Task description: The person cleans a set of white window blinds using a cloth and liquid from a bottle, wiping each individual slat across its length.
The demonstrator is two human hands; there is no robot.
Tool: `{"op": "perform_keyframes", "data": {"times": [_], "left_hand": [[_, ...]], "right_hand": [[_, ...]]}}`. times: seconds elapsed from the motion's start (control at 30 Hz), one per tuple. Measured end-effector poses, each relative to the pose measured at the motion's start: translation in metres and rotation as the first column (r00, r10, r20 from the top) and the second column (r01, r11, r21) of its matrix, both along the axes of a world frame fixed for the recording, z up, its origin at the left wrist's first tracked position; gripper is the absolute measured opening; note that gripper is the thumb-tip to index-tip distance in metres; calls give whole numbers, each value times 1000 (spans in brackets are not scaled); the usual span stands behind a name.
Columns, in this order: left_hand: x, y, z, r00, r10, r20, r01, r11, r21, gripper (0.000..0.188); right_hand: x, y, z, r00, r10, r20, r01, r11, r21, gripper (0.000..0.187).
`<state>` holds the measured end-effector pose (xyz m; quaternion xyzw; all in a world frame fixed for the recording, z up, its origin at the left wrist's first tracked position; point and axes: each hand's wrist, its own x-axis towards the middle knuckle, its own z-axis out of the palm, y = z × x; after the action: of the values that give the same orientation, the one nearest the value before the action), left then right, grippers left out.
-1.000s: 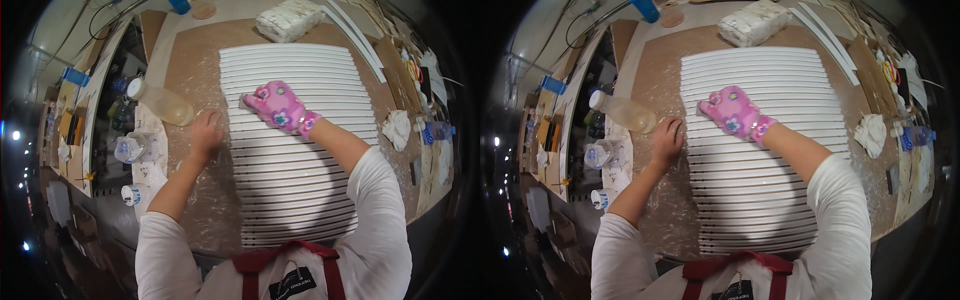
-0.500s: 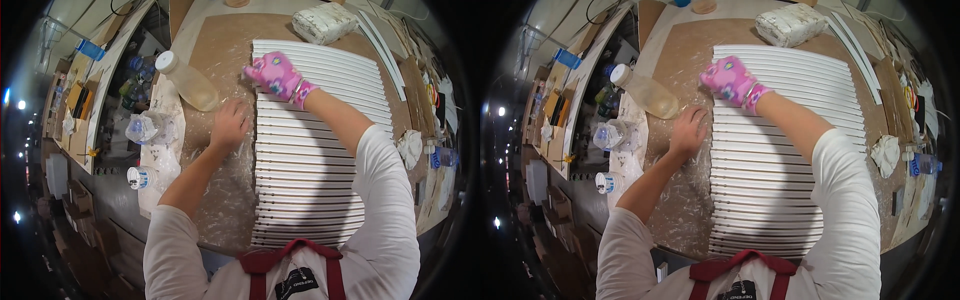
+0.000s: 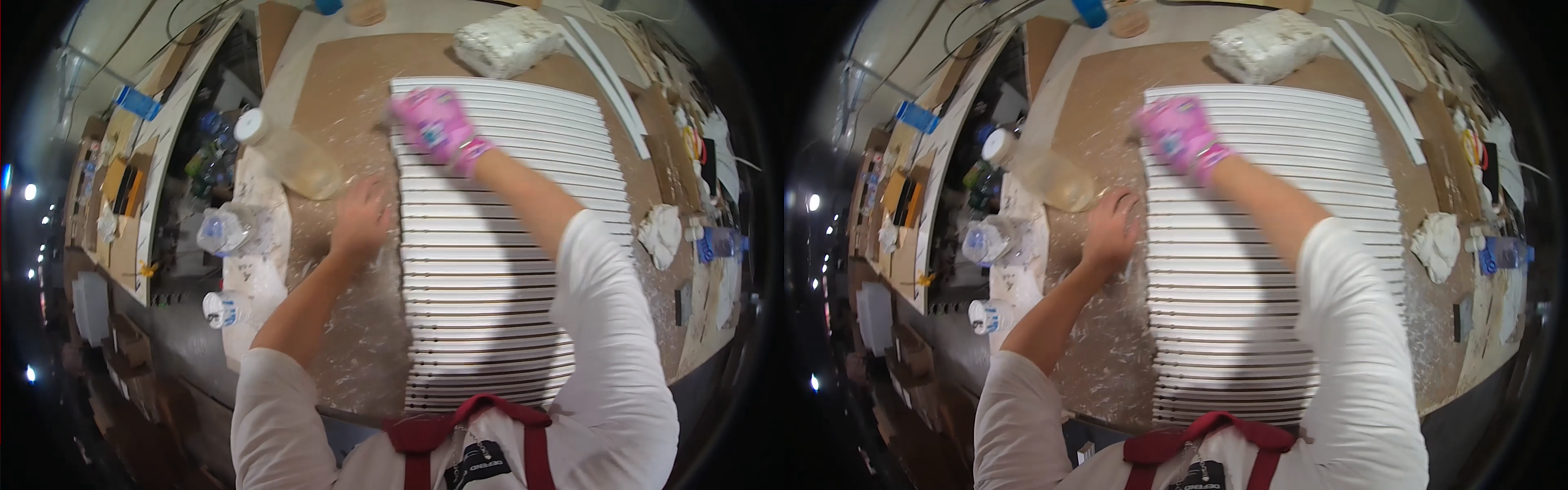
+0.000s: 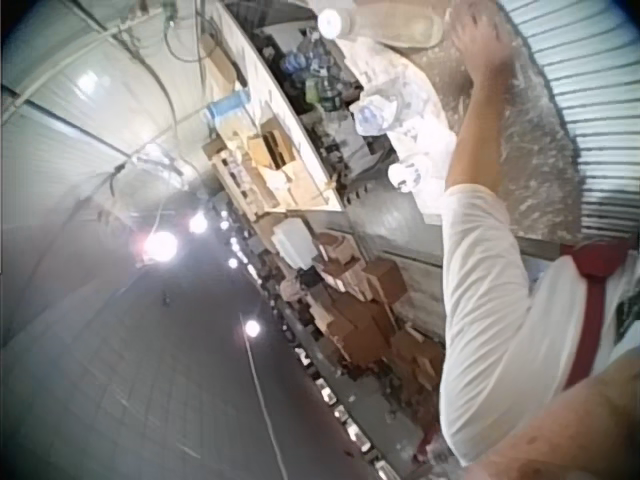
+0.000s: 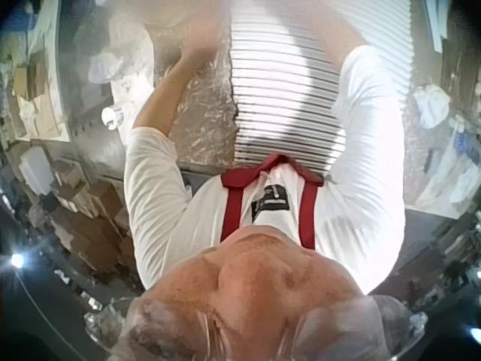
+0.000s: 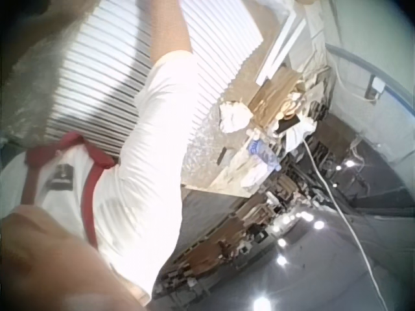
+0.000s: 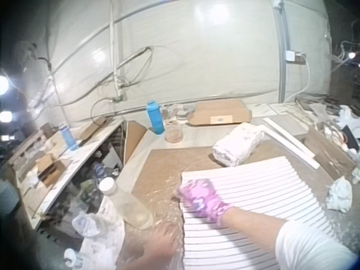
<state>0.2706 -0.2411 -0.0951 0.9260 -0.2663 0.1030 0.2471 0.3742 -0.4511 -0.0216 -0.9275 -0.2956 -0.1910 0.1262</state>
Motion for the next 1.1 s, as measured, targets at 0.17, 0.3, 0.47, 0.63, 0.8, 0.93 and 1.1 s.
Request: {"op": "perform_keyframes", "data": {"times": [0.17,0.3,0.47,0.63,0.8,0.93,1.1], "left_hand": [[6,13,-12,998,-28,49,28,1000,-8,40],[6,-7,-3,997,-15,80,12,999,37,40],[2,6,-6,997,-29,78,25,999,44,41],[0,-3,0,999,-34,27,32,998,63,39],[-1,1,-2,998,3,57,-9,993,114,42],[2,3,-4,997,-1,83,-9,992,126,46],[6,0,-1,993,-27,112,15,994,110,45]], "right_hand": [[-11,-60,-10,957,-284,-50,273,948,-160,18],[-43,-239,4,616,-782,-95,761,622,-182,39],[-81,-136,15,939,-333,-89,305,924,-232,14],[-128,-286,-24,712,-657,-248,683,730,27,20],[-133,-300,22,668,-744,-18,742,667,-59,35],[-75,-139,31,918,-377,-121,371,926,-69,42],[-11,-23,-3,989,-34,144,31,999,22,28]]}}
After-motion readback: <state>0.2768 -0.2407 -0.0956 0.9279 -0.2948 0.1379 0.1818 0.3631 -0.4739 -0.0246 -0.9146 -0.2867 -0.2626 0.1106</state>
